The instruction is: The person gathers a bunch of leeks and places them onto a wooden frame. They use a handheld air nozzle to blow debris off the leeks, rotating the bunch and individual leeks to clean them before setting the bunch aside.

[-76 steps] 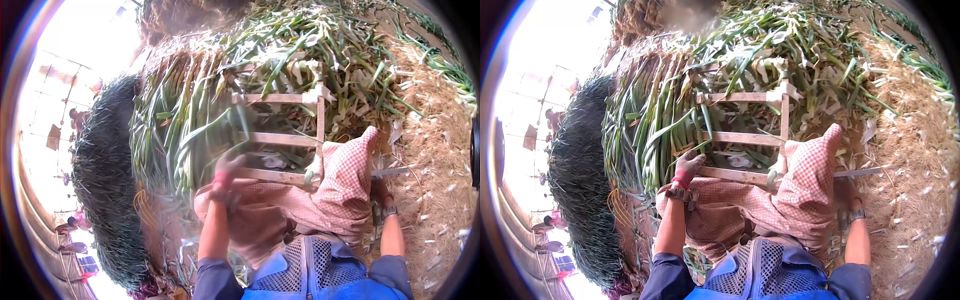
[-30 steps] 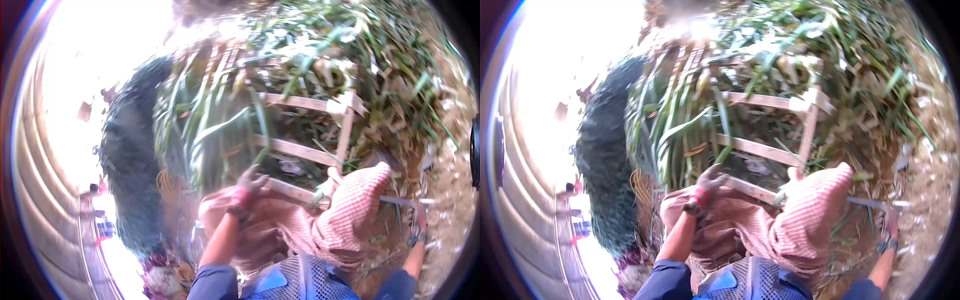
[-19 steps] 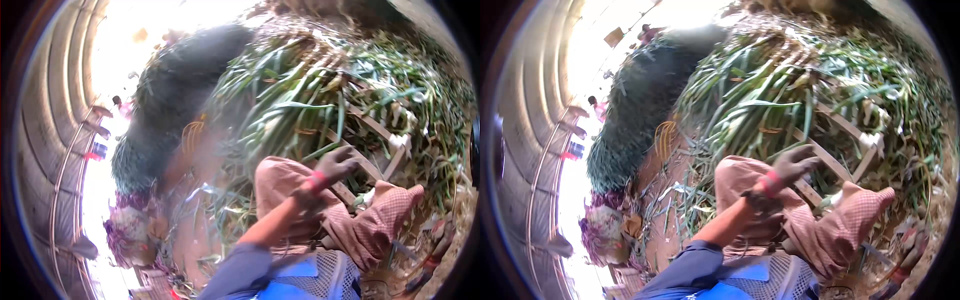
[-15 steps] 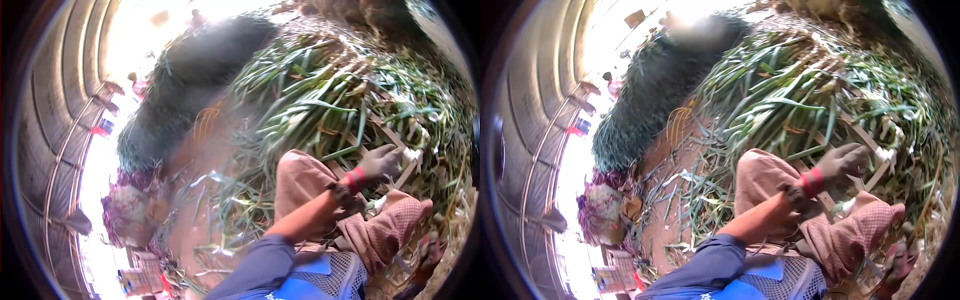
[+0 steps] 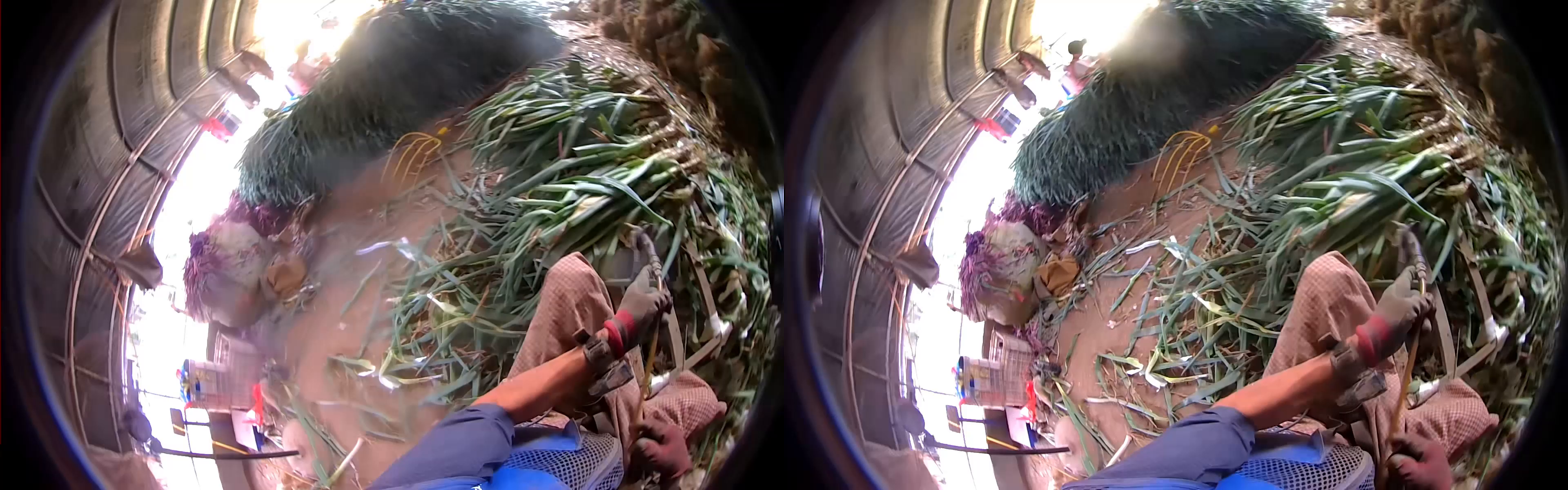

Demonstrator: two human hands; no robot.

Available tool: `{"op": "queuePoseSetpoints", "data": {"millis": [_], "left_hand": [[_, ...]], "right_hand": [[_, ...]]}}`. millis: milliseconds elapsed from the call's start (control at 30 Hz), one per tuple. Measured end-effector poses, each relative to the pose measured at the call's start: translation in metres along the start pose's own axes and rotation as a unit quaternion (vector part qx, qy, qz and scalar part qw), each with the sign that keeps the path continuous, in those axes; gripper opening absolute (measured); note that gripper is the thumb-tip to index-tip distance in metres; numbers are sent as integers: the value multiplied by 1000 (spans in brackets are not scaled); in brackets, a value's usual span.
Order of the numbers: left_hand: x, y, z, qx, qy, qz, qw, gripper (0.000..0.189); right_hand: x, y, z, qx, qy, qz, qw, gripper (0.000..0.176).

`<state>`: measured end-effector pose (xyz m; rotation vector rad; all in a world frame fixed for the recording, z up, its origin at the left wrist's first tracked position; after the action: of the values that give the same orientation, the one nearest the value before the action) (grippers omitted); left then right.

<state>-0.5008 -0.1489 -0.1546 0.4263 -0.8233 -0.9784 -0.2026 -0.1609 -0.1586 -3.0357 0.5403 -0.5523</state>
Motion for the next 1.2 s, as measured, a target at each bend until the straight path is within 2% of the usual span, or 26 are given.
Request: {"op": "queuePoseSetpoints", "data": {"millis": [33,100,133,200,233,333,400,433,467,500,567,633,700,733,767,800,833,867,900,933,1000,1033,1067,1133,1167,1200], "left_hand": [[7,-2,5,7,-5,-49,999,45],[-3,-8,-11,50,39,-186,980,64],[-9,-12,-23,-60,120,-124,983,73],[-1,-9,-54,-124,142,-118,975,91],[7,0,-70,-77,91,-181,976,99],[62,20,-67,-63,61,-240,967,103],[73,20,-69,-110,123,-271,948,105],[72,13,-78,-193,61,-237,950,108],[72,6,-85,-230,60,-218,947,108],[69,1,-93,-273,104,-231,928,106],[78,11,-87,-211,66,-260,940,97],[86,19,-77,-223,-32,-260,939,94],[69,20,-97,-253,53,-260,930,93],[68,26,-93,-266,10,-267,926,93],[68,33,-90,-279,-36,-275,919,92],[58,29,-93,-364,29,-263,893,91],[51,33,-78,-437,80,-291,847,90],[29,21,-88,-351,41,-292,889,88],[12,13,-61,-459,164,-230,842,83],[-4,3,-34,-554,276,-137,774,79],[-51,-26,14,-617,187,-14,764,77],[-58,-27,47,-674,215,79,703,78],[-78,-36,67,-709,125,133,682,79],[-102,-53,93,-773,87,212,592,85],[-116,-63,100,-794,68,244,553,95],[-126,-72,103,-802,60,259,534,97]], "right_hand": [[-14,-9,5,-9,-13,-7,1000,44],[-56,-20,-21,-99,-112,103,983,62],[-77,-27,-28,-126,-156,143,969,61],[-106,-33,-31,-170,-213,182,945,60],[-117,-36,-30,-190,-230,192,935,59],[-151,-34,-28,-226,-248,190,923,57],[-168,-34,-25,-246,-248,188,918,55],[-172,-37,-26,-250,-253,186,916,54],[-178,-36,-26,-253,-258,190,913,54],[-179,-37,-27,-255,-264,193,910,53],[-178,-37,-29,-262,-273,196,905,52],[-165,-48,-31,-251,-273,233,899,45],[-163,-54,-27,-266,-269,267,886,40],[-154,-61,-38,-194,-269,263,906,38],[-148,-68,-37,-204,-258,292,898,32],[-142,-75,-35,-215,-247,322,889,26],[-137,-84,-33,-218,-269,341,874,23],[-125,-87,-47,-199,-208,357,889,20],[-126,-102,-35,-181,-264,385,866,24],[-121,-108,-37,-169,-263,375,872,25],[-113,-128,-38,-160,-262,375,875,26],[-111,-139,-34,-164,-269,370,874,30],[-109,-147,-29,-169,-276,364,873,34],[-107,-158,-6,-181,-250,401,863,38],[-105,-164,2,-189,-223,426,856,43],[-105,-164,3,-174,-226,430,857,44]]}}
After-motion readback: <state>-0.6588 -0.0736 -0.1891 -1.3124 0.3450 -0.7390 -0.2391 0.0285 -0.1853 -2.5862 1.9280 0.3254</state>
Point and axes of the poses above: each hand's wrist, its own x-axis away from the middle knuckle, its own y-axis out of the palm, z = x × y, the point moved 7 cm from there along -x, towards the middle knuckle, and after that the axes turned 14 degrees about -y, right-handed, at the moved point
